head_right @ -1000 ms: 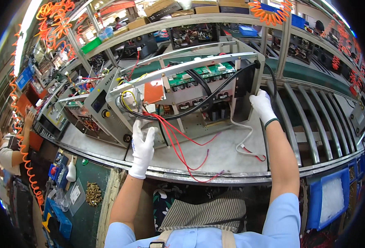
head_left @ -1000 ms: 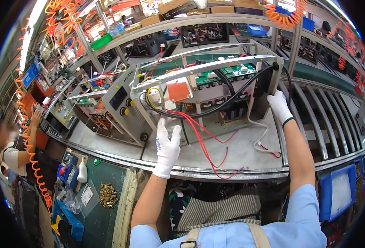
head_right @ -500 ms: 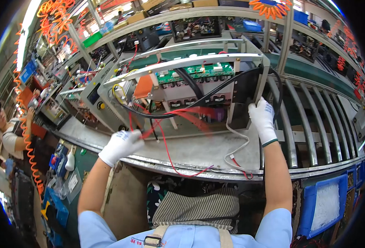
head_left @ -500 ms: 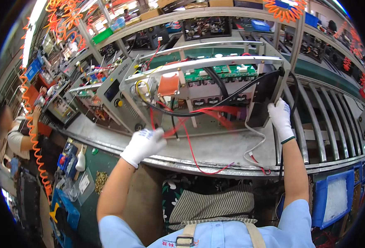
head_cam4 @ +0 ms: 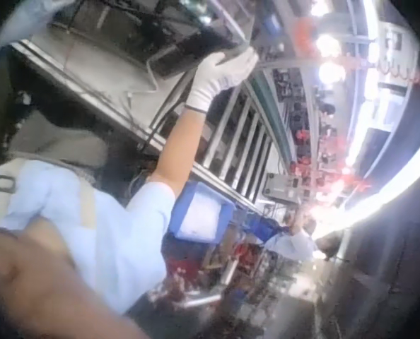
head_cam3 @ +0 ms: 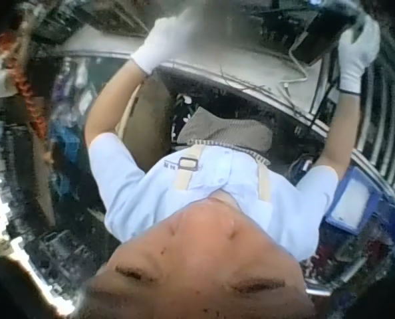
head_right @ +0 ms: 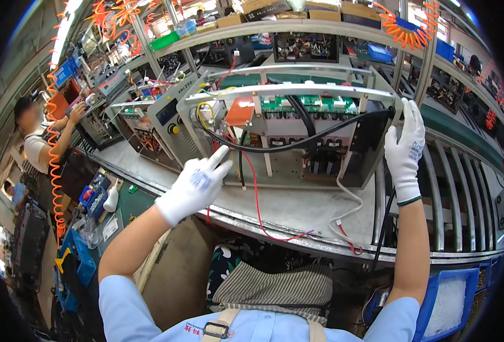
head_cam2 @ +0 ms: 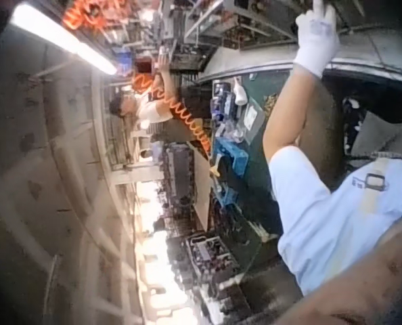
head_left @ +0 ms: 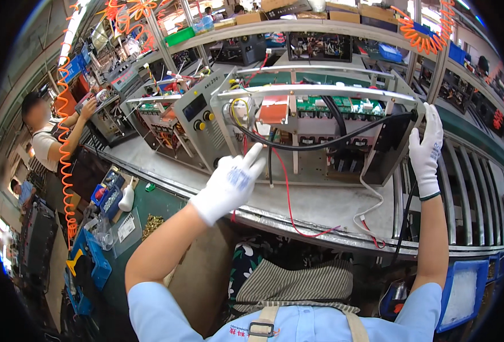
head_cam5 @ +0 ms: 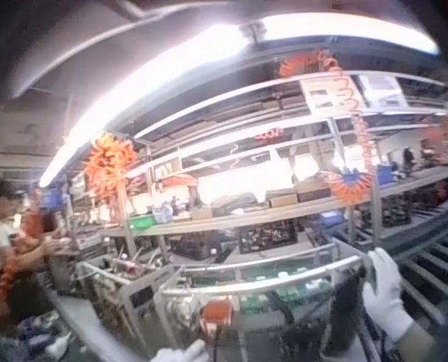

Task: The person assembles an electronic device by connecting various wires to a circuit board and securing them with zip ties. They use a screwdriver to tighten connections and organize the internal components within a metal chassis.

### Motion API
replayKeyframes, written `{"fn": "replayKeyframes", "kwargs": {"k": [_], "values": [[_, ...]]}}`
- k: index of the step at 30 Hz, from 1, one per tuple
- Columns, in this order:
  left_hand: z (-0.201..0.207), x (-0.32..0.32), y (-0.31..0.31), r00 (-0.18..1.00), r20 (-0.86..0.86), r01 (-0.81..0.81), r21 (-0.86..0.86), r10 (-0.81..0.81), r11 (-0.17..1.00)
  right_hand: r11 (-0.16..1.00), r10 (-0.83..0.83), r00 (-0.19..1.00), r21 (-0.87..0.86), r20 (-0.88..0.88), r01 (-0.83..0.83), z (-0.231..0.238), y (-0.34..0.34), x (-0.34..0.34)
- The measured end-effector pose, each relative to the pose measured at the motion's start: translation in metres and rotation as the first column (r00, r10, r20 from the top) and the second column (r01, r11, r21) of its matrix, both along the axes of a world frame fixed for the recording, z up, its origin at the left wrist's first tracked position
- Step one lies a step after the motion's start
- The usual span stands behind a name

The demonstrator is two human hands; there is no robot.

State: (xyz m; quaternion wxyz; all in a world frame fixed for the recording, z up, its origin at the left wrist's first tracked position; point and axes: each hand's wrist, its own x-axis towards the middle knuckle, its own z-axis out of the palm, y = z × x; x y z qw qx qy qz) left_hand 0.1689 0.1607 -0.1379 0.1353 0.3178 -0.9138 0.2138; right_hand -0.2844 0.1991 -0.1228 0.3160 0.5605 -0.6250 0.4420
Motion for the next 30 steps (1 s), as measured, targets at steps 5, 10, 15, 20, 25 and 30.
{"fn": "replayKeyframes", "kwargs": {"k": [5,10,15,20,25,30], "values": [[-0.005,-0.016,-0.044,0.916,0.349,-0.296,0.261,0.196,0.919,0.971,0.226,0.959,0.04,0.17,-0.236,0.001,-0.002,-0.014],[0.005,-0.003,-0.014,0.953,0.128,-0.296,0.596,0.275,0.747,0.892,0.29,0.886,0.232,0.362,-0.387,0.008,0.007,-0.03],[-0.005,-0.028,-0.033,0.238,-0.621,0.712,0.635,0.747,0.301,0.819,0.422,0.799,0.196,0.429,-0.539,0.015,0.001,-0.04],[0.024,-0.057,-0.019,-0.196,-0.699,0.97,-0.035,0.688,0.241,0.813,0.403,0.787,0.213,0.467,-0.542,0.019,-0.002,-0.063],[0.057,-0.092,-0.054,-0.111,-0.826,0.878,0.179,0.553,0.444,0.9,0.235,0.892,0.26,0.385,-0.349,0.009,0.002,-0.102],[0.053,-0.097,-0.064,0.115,-0.724,0.77,0.498,0.68,0.399,0.952,0.13,0.93,0.218,0.345,-0.215,0.001,0.018,-0.123]]}}
